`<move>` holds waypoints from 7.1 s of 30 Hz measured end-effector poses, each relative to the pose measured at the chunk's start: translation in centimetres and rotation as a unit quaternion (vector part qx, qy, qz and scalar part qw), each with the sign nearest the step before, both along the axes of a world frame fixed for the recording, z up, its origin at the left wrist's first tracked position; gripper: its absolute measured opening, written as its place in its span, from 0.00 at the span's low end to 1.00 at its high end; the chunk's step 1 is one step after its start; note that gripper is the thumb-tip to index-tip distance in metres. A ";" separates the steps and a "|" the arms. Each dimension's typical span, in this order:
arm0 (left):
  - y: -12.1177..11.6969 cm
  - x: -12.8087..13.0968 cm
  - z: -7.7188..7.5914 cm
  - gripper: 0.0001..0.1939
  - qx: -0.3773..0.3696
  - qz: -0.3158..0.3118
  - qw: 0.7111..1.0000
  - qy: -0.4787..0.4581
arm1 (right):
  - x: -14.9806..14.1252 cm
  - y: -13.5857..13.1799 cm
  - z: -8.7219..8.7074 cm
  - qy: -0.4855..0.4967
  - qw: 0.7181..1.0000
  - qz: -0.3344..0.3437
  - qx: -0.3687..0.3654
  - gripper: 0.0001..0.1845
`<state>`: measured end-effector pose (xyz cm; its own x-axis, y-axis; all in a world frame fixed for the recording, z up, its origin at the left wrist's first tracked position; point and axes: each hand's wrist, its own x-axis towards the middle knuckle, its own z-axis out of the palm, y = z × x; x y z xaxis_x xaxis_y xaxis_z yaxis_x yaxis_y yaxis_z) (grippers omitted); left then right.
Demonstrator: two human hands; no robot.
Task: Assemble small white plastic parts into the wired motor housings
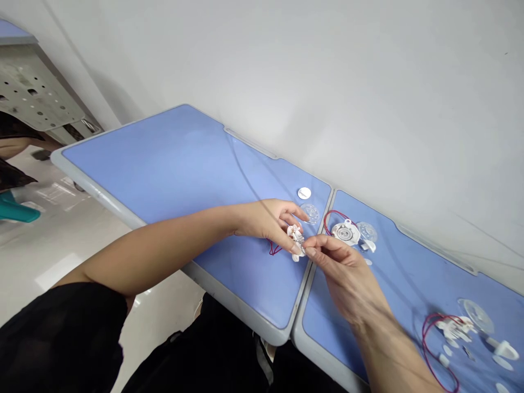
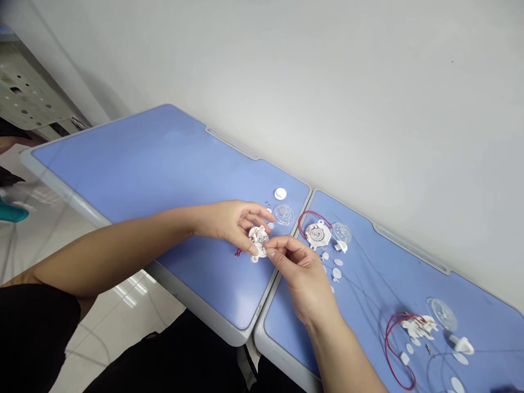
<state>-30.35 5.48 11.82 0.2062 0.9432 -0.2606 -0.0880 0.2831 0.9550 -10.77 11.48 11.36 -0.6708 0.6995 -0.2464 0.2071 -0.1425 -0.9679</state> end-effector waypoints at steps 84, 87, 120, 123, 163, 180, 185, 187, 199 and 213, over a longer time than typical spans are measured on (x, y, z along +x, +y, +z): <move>-0.3 -4.7 1.9 0.36 0.051 0.061 0.997 0.024 | -2.0 2.2 1.3 0.083 0.959 -0.006 -0.270 0.14; -0.3 -4.6 1.9 0.35 0.046 0.057 0.997 0.024 | -1.8 2.3 1.2 0.058 0.972 -0.010 -0.226 0.14; -0.2 -1.5 0.8 0.35 0.025 0.017 0.999 0.015 | -1.4 1.5 1.4 0.081 0.958 -0.030 -0.274 0.13; -0.2 -1.5 0.7 0.35 0.028 0.019 0.999 0.025 | -1.4 1.6 1.3 0.085 0.954 -0.031 -0.287 0.13; -0.2 -1.1 0.7 0.36 0.024 0.000 1.000 0.005 | -1.6 1.3 0.3 0.024 0.999 -0.028 0.027 0.13; -0.2 -1.0 0.5 0.36 0.027 0.002 1.000 0.010 | -1.6 1.6 0.0 0.030 0.999 -0.021 0.031 0.11; -0.2 -1.1 0.4 0.35 0.031 0.002 1.000 0.002 | -1.6 1.4 0.1 0.023 0.996 -0.012 0.085 0.10; -0.2 -1.1 0.4 0.35 0.030 0.004 1.000 0.001 | -1.6 1.3 0.1 0.018 0.994 -0.002 0.109 0.10; -0.1 -1.0 0.3 0.38 0.014 0.002 1.000 0.000 | -0.9 1.4 0.6 -0.002 0.886 0.054 0.460 0.07; 0.1 -0.8 0.3 0.38 0.006 -0.007 1.000 0.001 | -1.0 0.7 0.9 -0.020 0.832 0.104 0.545 0.09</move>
<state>-31.14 5.59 12.16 0.2182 0.9433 -0.2503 -0.0828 0.2734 0.9583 -11.75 12.15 12.27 -0.8119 0.3921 0.4325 0.1524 0.8575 -0.4913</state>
